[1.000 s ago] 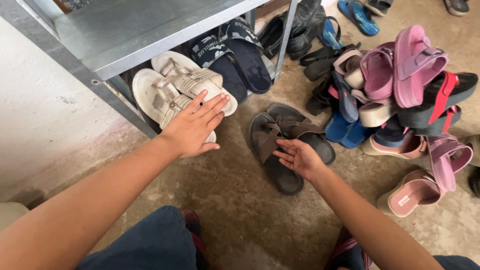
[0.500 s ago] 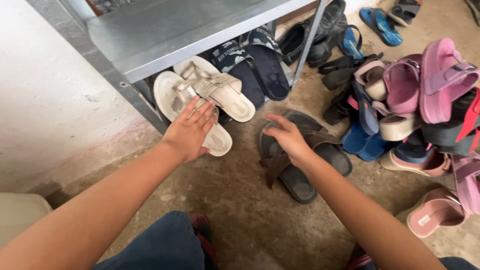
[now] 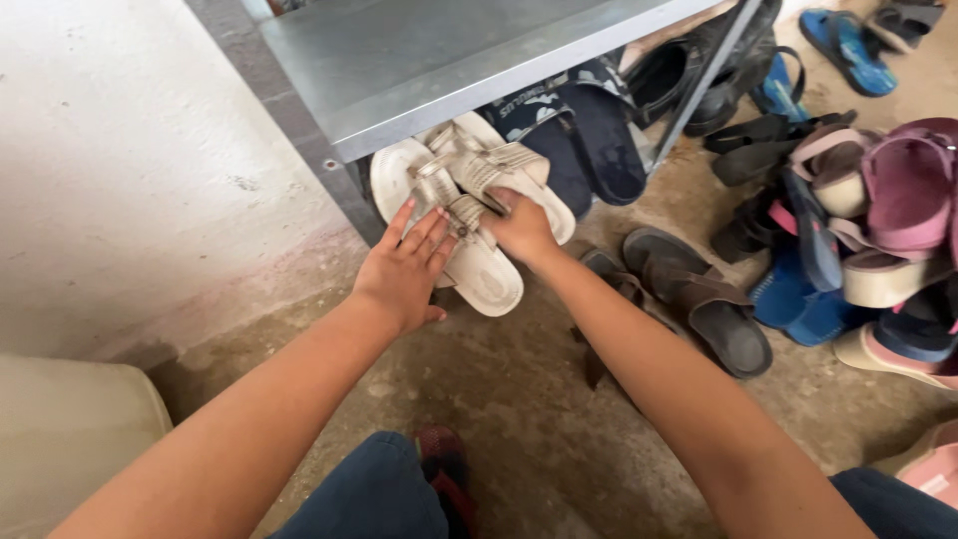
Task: The person removes various shoes and sandals from a metal shoe rack and places them on the floor. They handle multiple pairs of footwear, including pink sandals, blue flip-flops, and black shoes, one by one.
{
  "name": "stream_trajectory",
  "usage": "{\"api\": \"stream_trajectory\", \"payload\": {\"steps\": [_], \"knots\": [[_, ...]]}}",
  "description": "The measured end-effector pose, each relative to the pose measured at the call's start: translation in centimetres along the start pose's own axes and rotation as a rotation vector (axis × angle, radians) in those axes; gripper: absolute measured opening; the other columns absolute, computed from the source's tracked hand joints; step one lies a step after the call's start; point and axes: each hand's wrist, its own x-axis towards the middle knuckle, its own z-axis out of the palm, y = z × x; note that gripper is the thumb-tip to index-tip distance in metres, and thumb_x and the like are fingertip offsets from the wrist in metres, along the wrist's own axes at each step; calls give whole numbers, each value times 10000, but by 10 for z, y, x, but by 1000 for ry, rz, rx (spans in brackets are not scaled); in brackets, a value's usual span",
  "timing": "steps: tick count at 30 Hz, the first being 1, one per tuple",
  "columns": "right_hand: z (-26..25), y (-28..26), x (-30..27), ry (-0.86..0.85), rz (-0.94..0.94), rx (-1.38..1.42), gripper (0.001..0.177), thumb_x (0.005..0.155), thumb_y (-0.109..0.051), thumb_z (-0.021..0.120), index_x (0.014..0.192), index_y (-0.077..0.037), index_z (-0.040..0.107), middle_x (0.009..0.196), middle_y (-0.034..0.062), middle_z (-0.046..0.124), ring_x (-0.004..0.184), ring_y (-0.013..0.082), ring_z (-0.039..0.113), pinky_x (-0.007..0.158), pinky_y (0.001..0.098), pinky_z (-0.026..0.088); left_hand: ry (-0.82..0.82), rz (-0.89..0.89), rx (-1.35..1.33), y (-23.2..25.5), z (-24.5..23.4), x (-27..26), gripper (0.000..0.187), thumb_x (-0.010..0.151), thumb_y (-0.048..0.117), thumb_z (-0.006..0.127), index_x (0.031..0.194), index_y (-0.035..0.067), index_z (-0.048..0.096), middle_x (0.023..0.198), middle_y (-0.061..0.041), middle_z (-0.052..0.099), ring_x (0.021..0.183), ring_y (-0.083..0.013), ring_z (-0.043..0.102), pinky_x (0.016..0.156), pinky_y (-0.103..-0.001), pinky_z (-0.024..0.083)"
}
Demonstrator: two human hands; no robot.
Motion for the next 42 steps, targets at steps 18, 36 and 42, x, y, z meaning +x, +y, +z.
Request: {"api": "stream_trajectory", "payload": {"steps": [18,36,42], "knots": [[-101,-44,13,1,134,845,333,799,-309,725,1110,-191,739,981,-60,689,962,88,594,819,354,359,121,32,35,-9,0,2,1000,916,722,467,1611,59,187,1708,-155,75,1571,-275,-24,1203,-548,-100],[-402,42,-209,65,395,553,359,835,-263,723,1176,-151,730,1081,-52,711,1000,97,608,904,294,451,399,316,214,89,-137,49,981,922,689,463,1595,22,208,1696,-172,89,1561,-285,-17,1205,-539,-71],[-382,96,-213,74,399,557,551,816,-225,708,1357,-126,668,1230,11,680,1126,138,594,966,363,447,434,362,266,111,-161,66,982,915,669,504,1590,11,228,1691,-164,111,1562,-287,4,1212,-533,-48]]}}
